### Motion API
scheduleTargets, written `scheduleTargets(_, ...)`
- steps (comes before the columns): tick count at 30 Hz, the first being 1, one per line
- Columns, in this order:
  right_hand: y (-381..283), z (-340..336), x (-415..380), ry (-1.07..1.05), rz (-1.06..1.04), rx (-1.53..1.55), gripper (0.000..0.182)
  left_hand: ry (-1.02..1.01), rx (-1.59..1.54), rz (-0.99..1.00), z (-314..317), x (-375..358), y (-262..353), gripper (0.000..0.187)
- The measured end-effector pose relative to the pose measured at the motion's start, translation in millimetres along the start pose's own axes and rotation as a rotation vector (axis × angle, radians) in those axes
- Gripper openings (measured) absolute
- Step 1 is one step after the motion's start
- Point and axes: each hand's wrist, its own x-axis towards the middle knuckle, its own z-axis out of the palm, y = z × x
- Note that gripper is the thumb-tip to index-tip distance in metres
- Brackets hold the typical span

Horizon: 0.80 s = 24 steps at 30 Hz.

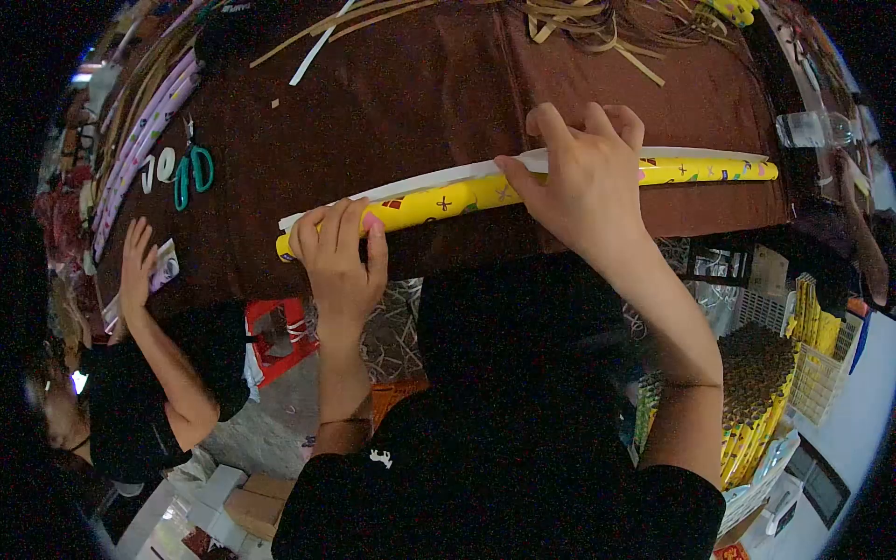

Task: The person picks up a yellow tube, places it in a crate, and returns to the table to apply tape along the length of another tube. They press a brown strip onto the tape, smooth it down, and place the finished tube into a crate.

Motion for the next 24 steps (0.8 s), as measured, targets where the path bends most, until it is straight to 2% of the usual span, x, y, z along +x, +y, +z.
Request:
scheduleTargets(5, 1.1, -6.3, 0.5, -0.051, -0.006, 0.024, 0.032, -0.015, 0.032, -0.004, 2.1, -1.2, -0.3, 0.026)
scheduleTargets(13, -1.8, -11.3, 9.5, 0.041, -0.102, -0.013, 0.033, -0.033, 0.012, -0.002, -2.1, -2.3, -0.9, 0.027)
scheduleTargets(21, 3.1, 1.1, 7.8, -0.035, -0.029, -0.073, 0.036, -0.125, -0.01, -0.008, -10.7, 0.3, 0.4, 0.04)
scheduleTargets(24, 4.3, 5.1, 6.9, -0.044, -0.007, -0.085, 0.038, -0.148, 0.004, -0.019, -11.2, 1.2, 1.2, 0.038)
